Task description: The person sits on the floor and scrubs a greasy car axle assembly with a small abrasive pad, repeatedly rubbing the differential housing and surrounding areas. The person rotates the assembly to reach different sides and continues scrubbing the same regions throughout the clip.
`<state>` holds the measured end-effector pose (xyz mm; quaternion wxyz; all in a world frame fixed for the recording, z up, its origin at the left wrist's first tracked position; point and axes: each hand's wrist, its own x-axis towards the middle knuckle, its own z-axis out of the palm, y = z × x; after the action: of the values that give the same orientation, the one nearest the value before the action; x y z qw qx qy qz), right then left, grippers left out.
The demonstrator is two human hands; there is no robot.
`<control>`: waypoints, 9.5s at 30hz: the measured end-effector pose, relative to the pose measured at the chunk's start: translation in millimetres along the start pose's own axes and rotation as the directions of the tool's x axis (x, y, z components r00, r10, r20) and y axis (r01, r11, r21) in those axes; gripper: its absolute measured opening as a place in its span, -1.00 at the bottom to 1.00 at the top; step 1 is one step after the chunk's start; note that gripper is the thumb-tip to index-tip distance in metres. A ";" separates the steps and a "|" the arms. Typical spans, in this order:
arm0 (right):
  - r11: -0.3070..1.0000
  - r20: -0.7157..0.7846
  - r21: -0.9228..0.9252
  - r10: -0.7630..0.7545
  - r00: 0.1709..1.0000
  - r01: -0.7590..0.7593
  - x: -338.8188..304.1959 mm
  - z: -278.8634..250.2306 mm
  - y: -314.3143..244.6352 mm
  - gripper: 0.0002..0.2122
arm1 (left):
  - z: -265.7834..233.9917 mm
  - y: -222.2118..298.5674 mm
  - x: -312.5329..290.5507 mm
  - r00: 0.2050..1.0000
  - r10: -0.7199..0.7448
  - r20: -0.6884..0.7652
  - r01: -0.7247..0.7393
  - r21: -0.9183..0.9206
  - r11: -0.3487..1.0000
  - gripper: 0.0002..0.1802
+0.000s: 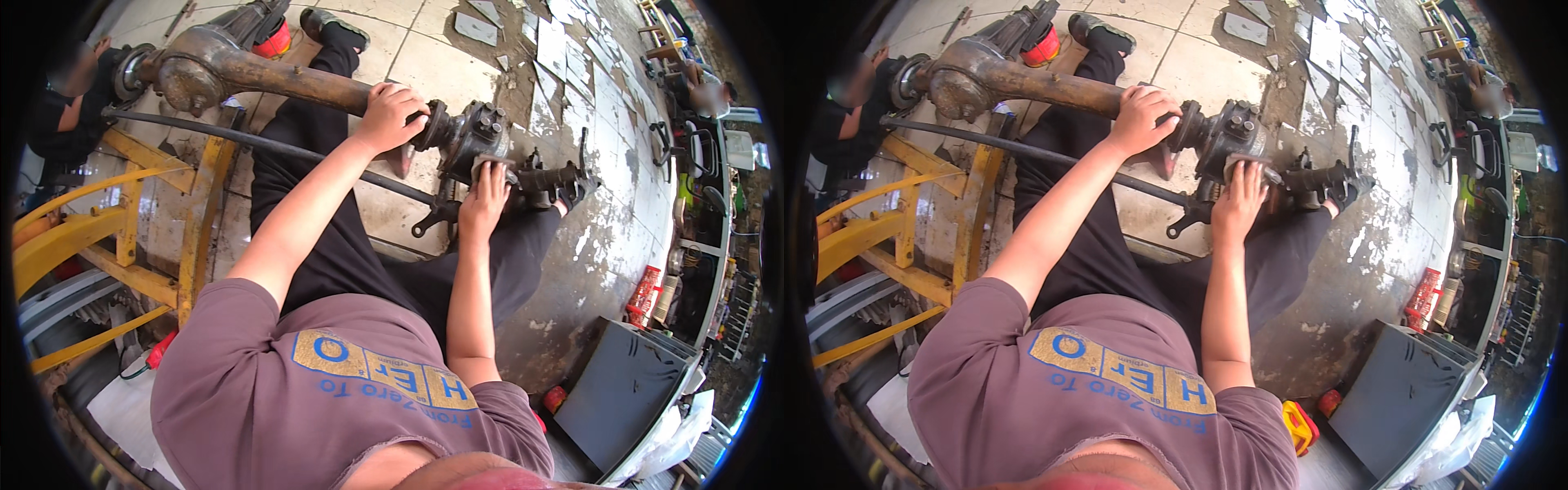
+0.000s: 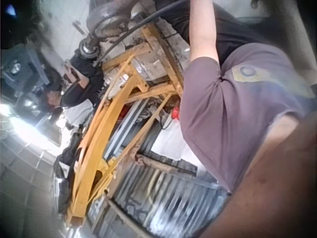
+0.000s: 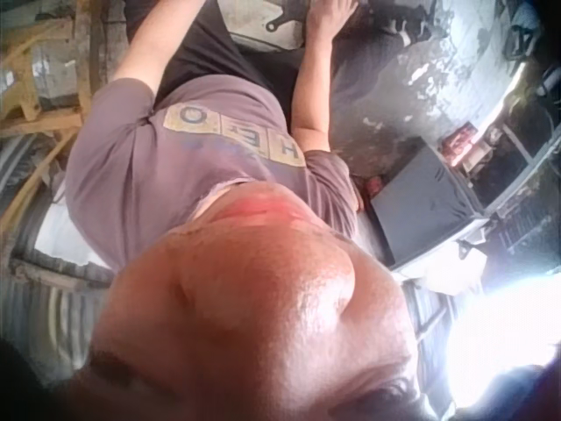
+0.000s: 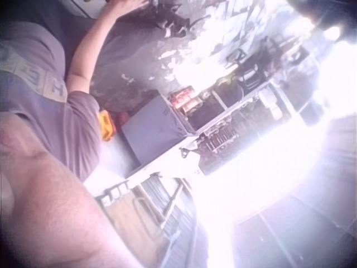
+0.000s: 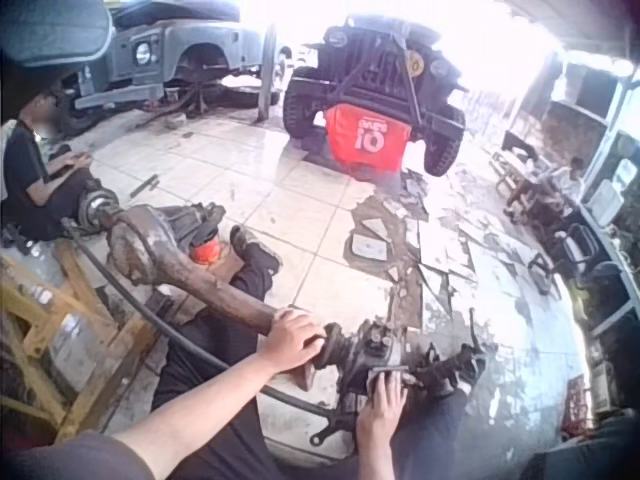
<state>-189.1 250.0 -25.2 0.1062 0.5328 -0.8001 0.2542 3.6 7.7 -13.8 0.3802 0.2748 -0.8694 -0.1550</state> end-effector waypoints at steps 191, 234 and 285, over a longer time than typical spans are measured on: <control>0.973 0.063 0.205 0.098 0.993 -0.109 19.6 -12.4 -18.7 -0.33 | 2.0 2.0 11.0 0.996 0.091 0.022 -0.093 0.158 0.983 -0.83; 0.984 0.160 0.136 0.092 0.983 -0.114 7.3 -18.2 -24.5 -0.27 | -9.4 9.3 6.5 0.999 0.018 0.051 -0.018 0.005 1.000 -0.82; 0.972 0.052 0.201 0.111 0.992 -0.119 44.1 -19.9 -20.8 -0.30 | -6.4 6.4 12.3 0.998 0.033 0.047 -0.035 0.042 0.998 -0.81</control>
<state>-190.3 218.8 17.2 0.0197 0.4987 -0.8014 0.3298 -0.8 5.1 0.6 0.3565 0.2643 -0.8857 -0.1359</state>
